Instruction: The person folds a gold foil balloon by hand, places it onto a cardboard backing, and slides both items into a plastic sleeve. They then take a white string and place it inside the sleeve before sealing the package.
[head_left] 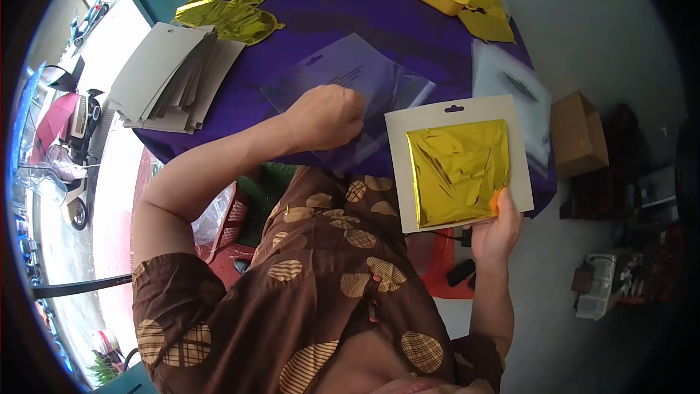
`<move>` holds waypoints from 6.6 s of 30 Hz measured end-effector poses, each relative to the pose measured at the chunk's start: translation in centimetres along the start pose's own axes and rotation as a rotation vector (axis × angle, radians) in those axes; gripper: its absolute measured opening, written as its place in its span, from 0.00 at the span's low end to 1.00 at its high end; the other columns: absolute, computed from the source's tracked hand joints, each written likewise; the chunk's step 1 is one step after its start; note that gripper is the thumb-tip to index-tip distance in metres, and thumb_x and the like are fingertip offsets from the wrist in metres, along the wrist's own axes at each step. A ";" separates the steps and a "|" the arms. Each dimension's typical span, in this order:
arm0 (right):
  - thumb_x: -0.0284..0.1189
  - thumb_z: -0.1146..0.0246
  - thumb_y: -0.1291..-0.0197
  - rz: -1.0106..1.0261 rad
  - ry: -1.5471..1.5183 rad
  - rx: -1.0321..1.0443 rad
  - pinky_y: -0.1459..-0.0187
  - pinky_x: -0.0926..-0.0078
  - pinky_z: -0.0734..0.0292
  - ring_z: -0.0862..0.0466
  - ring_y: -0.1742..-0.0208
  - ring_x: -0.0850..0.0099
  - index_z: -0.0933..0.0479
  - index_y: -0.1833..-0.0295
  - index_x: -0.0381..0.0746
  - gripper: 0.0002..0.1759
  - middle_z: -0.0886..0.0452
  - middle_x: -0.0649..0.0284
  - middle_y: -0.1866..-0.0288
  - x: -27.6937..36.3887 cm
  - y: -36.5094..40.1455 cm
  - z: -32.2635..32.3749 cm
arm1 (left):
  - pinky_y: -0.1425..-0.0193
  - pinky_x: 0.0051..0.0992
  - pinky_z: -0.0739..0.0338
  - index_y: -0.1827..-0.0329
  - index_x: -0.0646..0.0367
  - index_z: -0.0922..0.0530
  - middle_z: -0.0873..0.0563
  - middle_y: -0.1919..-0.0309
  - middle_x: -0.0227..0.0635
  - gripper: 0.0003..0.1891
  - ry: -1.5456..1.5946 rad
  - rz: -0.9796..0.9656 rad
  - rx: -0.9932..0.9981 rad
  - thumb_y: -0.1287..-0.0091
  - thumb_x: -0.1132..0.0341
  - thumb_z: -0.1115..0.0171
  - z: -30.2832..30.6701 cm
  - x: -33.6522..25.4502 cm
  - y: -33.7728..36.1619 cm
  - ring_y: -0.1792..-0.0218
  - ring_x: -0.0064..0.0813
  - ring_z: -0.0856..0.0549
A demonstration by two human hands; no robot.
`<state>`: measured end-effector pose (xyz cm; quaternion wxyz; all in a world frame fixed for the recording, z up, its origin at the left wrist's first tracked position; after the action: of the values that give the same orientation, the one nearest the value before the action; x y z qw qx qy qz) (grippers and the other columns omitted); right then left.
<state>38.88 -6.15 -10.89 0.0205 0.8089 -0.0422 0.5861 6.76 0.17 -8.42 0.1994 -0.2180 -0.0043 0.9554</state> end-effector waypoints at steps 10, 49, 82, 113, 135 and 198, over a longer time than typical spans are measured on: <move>0.33 0.51 0.23 -0.118 0.074 0.113 0.82 0.74 0.25 0.15 0.69 0.70 0.33 0.31 0.33 0.22 0.17 0.55 0.52 0.4 0.5 -0.5 | 0.63 0.38 0.19 0.67 0.65 0.16 0.13 0.73 0.47 0.08 0.230 0.007 0.039 0.41 0.68 0.34 -0.5 -0.1 -0.3 0.69 0.46 0.12; 0.34 0.48 0.25 -0.388 -0.008 0.221 0.83 0.76 0.24 0.13 0.70 0.69 0.29 0.36 0.30 0.22 0.15 0.53 0.53 -2.9 0.2 -1.7 | 0.64 0.45 0.19 0.70 0.63 0.24 0.16 0.73 0.47 0.07 -0.021 -0.107 -0.017 0.40 0.68 0.39 -1.6 -4.7 0.8 0.69 0.52 0.14; 0.33 0.52 0.22 -0.461 -0.235 0.202 0.77 0.69 0.20 0.12 0.64 0.64 0.29 0.38 0.32 0.18 0.16 0.53 0.51 -5.8 5.0 -5.9 | 0.59 0.33 0.28 0.62 0.60 0.24 0.24 0.67 0.35 0.09 -0.312 -0.285 -0.170 0.41 0.66 0.36 -0.6 -4.3 8.9 0.64 0.34 0.21; 0.37 0.54 0.21 -0.336 -0.217 0.185 0.72 0.69 0.20 0.12 0.62 0.65 0.29 0.38 0.32 0.21 0.15 0.53 0.51 -6.8 5.0 -6.8 | 0.57 0.37 0.25 0.51 0.64 0.26 0.22 0.64 0.39 0.16 -0.125 -0.145 -0.494 0.42 0.75 0.35 -0.9 -2.2 10.0 0.61 0.40 0.20; 0.35 0.56 0.19 -0.274 -0.201 0.278 0.71 0.69 0.16 0.12 0.60 0.64 0.33 0.35 0.32 0.19 0.17 0.53 0.48 -8.2 6.6 -6.6 | 0.42 0.36 0.17 0.43 0.70 0.20 0.11 0.51 0.43 0.21 1.811 0.690 -0.335 0.31 0.62 0.31 -6.6 -0.5 11.1 0.51 0.35 0.11; 0.34 0.51 0.23 -0.387 -0.142 0.174 0.78 0.71 0.22 0.13 0.67 0.66 0.28 0.38 0.32 0.19 0.15 0.54 0.54 -4.9 2.5 -5.0 | 0.54 0.41 0.19 0.55 0.66 0.23 0.22 0.52 0.46 0.15 0.064 -0.177 -0.003 0.39 0.68 0.30 1.1 0.4 2.5 0.56 0.52 0.16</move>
<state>32.35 -7.99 -14.02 0.0596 0.8398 0.1635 0.5143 4.98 -1.88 -7.80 0.2828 -0.2473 -0.0186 0.9266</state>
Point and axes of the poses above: each hand's wrist, its own y-axis away from the middle knuckle, its own z-axis out of the back of the hand, x = y × z, the point moved 3 cm from there along -y, towards the middle knuckle
